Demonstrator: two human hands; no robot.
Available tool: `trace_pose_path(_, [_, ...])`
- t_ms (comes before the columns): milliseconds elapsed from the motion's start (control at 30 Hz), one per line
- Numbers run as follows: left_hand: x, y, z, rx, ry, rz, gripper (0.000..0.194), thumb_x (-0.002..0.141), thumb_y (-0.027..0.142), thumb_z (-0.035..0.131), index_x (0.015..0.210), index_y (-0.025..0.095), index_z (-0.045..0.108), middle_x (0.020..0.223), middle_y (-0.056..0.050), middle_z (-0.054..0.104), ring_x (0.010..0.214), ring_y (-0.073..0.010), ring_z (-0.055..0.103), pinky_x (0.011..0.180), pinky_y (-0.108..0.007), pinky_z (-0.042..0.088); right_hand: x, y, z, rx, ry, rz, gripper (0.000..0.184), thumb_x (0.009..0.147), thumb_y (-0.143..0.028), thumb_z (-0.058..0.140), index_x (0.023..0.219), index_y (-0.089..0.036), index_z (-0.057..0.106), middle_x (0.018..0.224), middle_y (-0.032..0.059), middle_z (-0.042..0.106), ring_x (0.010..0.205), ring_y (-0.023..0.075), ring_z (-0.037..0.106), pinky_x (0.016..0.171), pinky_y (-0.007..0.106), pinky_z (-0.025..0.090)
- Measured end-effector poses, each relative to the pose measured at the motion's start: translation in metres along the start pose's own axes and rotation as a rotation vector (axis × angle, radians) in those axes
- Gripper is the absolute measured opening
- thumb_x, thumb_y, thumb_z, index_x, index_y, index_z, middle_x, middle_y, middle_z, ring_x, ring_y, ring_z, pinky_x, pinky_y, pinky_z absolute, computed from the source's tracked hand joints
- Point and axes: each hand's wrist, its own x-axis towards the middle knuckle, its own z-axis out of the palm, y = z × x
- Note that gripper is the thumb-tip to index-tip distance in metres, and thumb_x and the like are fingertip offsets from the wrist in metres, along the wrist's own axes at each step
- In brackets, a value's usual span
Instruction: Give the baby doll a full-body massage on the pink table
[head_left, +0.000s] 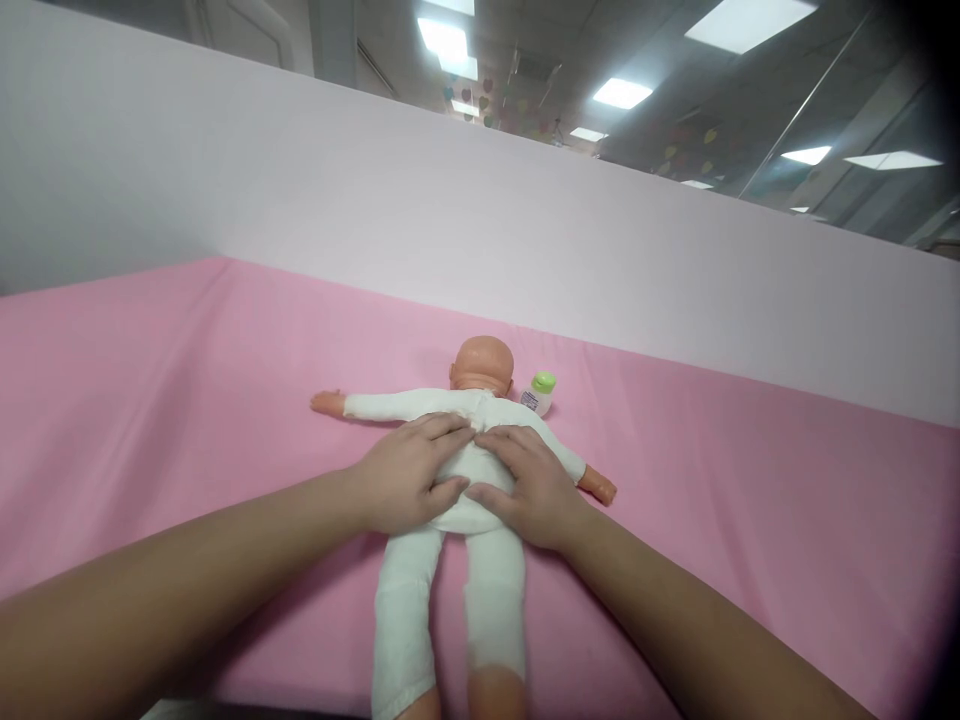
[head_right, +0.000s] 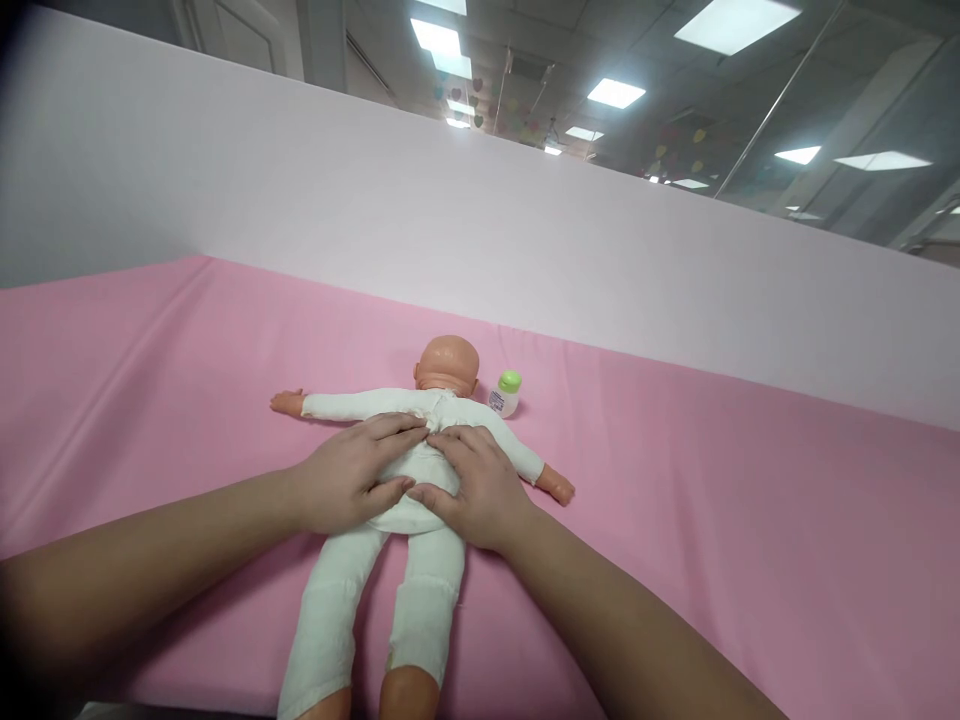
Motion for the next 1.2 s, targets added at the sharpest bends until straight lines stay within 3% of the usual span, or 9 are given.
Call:
trace_pose_path(133, [-0.001, -0.005, 0.005, 0.009, 0.045, 0.019, 0.083, 0.095, 0.05, 0.059, 0.163, 0.012, 0.03, 0.172, -0.017, 0.019, 0.16, -0.038, 0.013, 0.128, -0.058, 0.021, -0.002, 0.003, 0.0, -0.089, 0.115, -0.028, 0.075, 0.085, -0.066, 0.072, 0.146, -0.026, 0.056, 0.15, 0.0133, 0.053, 0.14, 0.0376, 0.046, 0.116, 0.06, 0.041])
trace_pose_path(200, [0.0, -0.01, 0.006, -0.051, 0.01, -0.014, 0.089, 0.094, 0.055, 0.059, 0.166, 0.014, 0.024, 0.173, -0.016, 0.016, 0.16, -0.0382, 0.012, 0.128, -0.057, 0.021, -0.002, 0.006, 0.0, -0.084, 0.076, -0.003, 0.083, 0.083, -0.068, 0.071, 0.152, -0.026, 0.05, 0.157, 0.0136, 0.046, 0.145, 0.0389, 0.04, 0.117, 0.062, 0.039])
trace_pose_path(333, [0.008, -0.021, -0.001, -0.23, -0.075, -0.067, 0.088, 0.09, 0.065, 0.063, 0.161, 0.02, 0.038, 0.166, -0.013, 0.038, 0.152, -0.0378, 0.036, 0.123, -0.052, 0.033, 0.004, 0.016, -0.002, 0.036, -0.074, 0.031, 0.079, 0.084, -0.067, 0.072, 0.15, -0.029, 0.051, 0.154, 0.0103, 0.051, 0.143, 0.0356, 0.045, 0.117, 0.059, 0.039])
trace_pose_path(433, [0.016, -0.02, -0.013, -0.364, -0.054, -0.122, 0.068, 0.093, 0.066, 0.058, 0.147, 0.024, 0.058, 0.141, -0.009, 0.066, 0.125, -0.0324, 0.063, 0.103, -0.043, 0.051, 0.011, 0.022, -0.008, 0.224, -0.085, 0.006, 0.066, 0.086, -0.066, 0.071, 0.139, -0.027, 0.06, 0.141, 0.0092, 0.061, 0.13, 0.0321, 0.056, 0.11, 0.052, 0.047])
trace_pose_path(500, [0.019, -0.016, -0.018, -0.395, -0.017, -0.157, 0.056, 0.1, 0.063, 0.049, 0.135, 0.023, 0.067, 0.116, -0.006, 0.076, 0.104, -0.0274, 0.071, 0.088, -0.038, 0.055, 0.014, 0.024, -0.011, 0.345, -0.081, 0.028, 0.051, 0.096, -0.063, 0.058, 0.13, -0.026, 0.065, 0.128, 0.0077, 0.068, 0.116, 0.0279, 0.065, 0.098, 0.046, 0.054])
trace_pose_path(567, [0.019, -0.009, -0.019, -0.335, 0.037, -0.132, 0.052, 0.103, 0.059, 0.043, 0.128, 0.022, 0.07, 0.112, -0.007, 0.076, 0.103, -0.0271, 0.07, 0.09, -0.039, 0.054, 0.014, 0.023, -0.01, 0.338, -0.026, 0.058, 0.041, 0.101, -0.056, 0.051, 0.122, -0.025, 0.068, 0.118, 0.0062, 0.072, 0.106, 0.0253, 0.067, 0.093, 0.043, 0.055])
trace_pose_path(767, [0.011, -0.001, -0.007, -0.07, 0.067, -0.022, 0.069, 0.101, 0.061, 0.048, 0.155, 0.018, 0.048, 0.164, -0.015, 0.04, 0.153, -0.0376, 0.033, 0.124, -0.057, 0.027, 0.009, 0.016, 0.002, 0.007, 0.184, -0.032, 0.053, 0.092, -0.051, 0.069, 0.138, -0.023, 0.061, 0.14, 0.011, 0.062, 0.134, 0.0321, 0.052, 0.116, 0.054, 0.041])
trace_pose_path(967, [0.013, -0.007, 0.004, -0.066, 0.006, -0.041, 0.068, 0.103, 0.064, 0.041, 0.154, 0.019, 0.049, 0.16, -0.015, 0.047, 0.152, -0.0351, 0.036, 0.124, -0.056, 0.03, 0.008, 0.019, 0.006, -0.008, 0.024, -0.034, 0.051, 0.1, -0.054, 0.056, 0.142, -0.023, 0.058, 0.144, 0.0104, 0.061, 0.135, 0.0303, 0.053, 0.115, 0.054, 0.044])
trace_pose_path(1200, [0.01, -0.009, 0.006, -0.026, 0.029, -0.027, 0.081, 0.101, 0.066, 0.044, 0.164, 0.018, 0.029, 0.172, -0.018, 0.02, 0.159, -0.0393, 0.017, 0.127, -0.061, 0.018, 0.008, 0.016, 0.005, -0.058, 0.008, -0.019, 0.067, 0.1, -0.056, 0.056, 0.156, -0.022, 0.043, 0.161, 0.0128, 0.044, 0.149, 0.0323, 0.039, 0.122, 0.057, 0.035])
